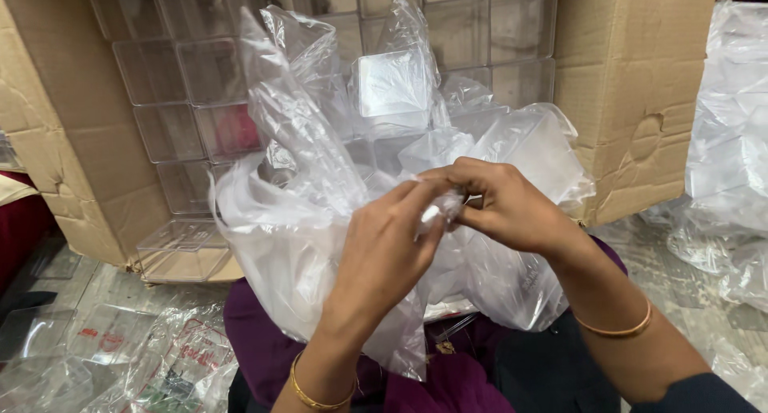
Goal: The person sits on the floor and slips clear plastic boxes into thin plastic bags one at a time, opening each bag by hand and twisting it closed. The bagged boxes are placed into a large cardboard box beside them, with more bagged boxes piled nearby.
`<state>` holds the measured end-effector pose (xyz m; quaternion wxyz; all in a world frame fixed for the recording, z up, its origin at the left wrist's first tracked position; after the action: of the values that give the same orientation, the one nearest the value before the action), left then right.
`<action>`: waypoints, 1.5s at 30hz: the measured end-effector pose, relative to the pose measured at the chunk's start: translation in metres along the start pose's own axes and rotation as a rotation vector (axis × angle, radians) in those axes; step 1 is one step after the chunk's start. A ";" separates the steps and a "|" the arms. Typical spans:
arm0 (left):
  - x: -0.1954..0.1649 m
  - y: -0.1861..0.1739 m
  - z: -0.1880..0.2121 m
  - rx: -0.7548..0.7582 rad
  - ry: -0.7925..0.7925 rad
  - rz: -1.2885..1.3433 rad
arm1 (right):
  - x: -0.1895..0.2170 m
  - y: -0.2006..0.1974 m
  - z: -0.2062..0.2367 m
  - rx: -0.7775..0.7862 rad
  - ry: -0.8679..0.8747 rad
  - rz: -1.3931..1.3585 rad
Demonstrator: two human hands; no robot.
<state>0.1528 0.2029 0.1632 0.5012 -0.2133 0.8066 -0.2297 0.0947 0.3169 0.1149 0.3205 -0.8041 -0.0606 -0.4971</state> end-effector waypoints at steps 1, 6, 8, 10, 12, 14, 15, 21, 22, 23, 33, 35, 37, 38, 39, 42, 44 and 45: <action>-0.003 0.003 0.000 0.039 0.009 -0.003 | -0.002 -0.001 0.000 0.010 -0.027 0.029; -0.015 0.007 -0.005 0.053 0.074 -0.025 | -0.025 -0.008 0.006 -0.086 0.092 -0.160; -0.018 0.001 -0.005 -0.006 0.109 0.022 | -0.024 -0.014 0.011 -0.142 0.072 -0.116; -0.018 -0.008 -0.003 -0.091 0.122 0.044 | -0.021 -0.021 0.016 -0.192 0.057 -0.070; -0.019 -0.016 -0.001 -0.138 0.147 0.046 | -0.019 -0.027 0.022 -0.236 0.056 -0.021; -0.019 -0.024 -0.001 -0.148 0.182 0.026 | -0.013 -0.032 0.027 -0.271 0.008 -0.004; -0.014 -0.034 -0.002 -0.184 0.153 0.065 | -0.009 -0.035 0.029 -0.290 -0.020 0.006; 0.040 -0.085 -0.013 -0.400 -0.023 0.034 | -0.006 -0.081 0.070 -0.540 0.114 0.058; 0.051 -0.081 -0.021 -0.400 -0.033 0.069 | 0.000 -0.086 0.081 -0.563 0.105 0.055; 0.062 -0.073 -0.029 -0.400 -0.037 0.106 | 0.005 -0.092 0.091 -0.591 0.092 0.056; 0.114 0.101 -0.085 -0.206 0.097 0.015 | 0.014 -0.149 0.201 -0.860 0.060 0.068; 0.115 0.124 -0.077 -0.203 0.166 -0.083 | 0.000 -0.165 0.235 -0.946 0.104 0.125; 0.128 0.148 -0.072 -0.114 0.122 -0.102 | -0.015 -0.181 0.273 -1.036 0.119 0.135; 0.136 0.154 -0.068 -0.090 0.078 -0.103 | -0.022 -0.189 0.291 -1.083 0.110 0.118; 0.144 0.161 -0.065 -0.066 0.033 -0.106 | -0.030 -0.200 0.310 -1.127 0.100 0.101; 0.155 0.168 -0.059 -0.067 -0.035 -0.145 | -0.053 -0.233 0.370 -1.298 0.120 0.066; 0.150 0.165 -0.056 -0.132 0.003 -0.179 | -0.070 -0.254 0.404 -1.391 0.155 0.090; 0.147 0.164 -0.055 -0.167 0.025 -0.203 | -0.081 -0.265 0.419 -1.439 0.169 0.096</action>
<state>0.0249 0.2588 -0.0151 0.4459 -0.3317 0.8033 -0.2139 0.2622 0.7845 0.0415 -0.2631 -0.7763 0.3418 -0.4598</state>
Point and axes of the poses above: each hand's wrist, its own z-axis away from the middle knuckle, its own y-axis out of the palm, x = y × z, the point moved 10 cm from there along -z, towards the middle knuckle, and after that the axes turned 8 degrees about -y, right-handed, at the moved point
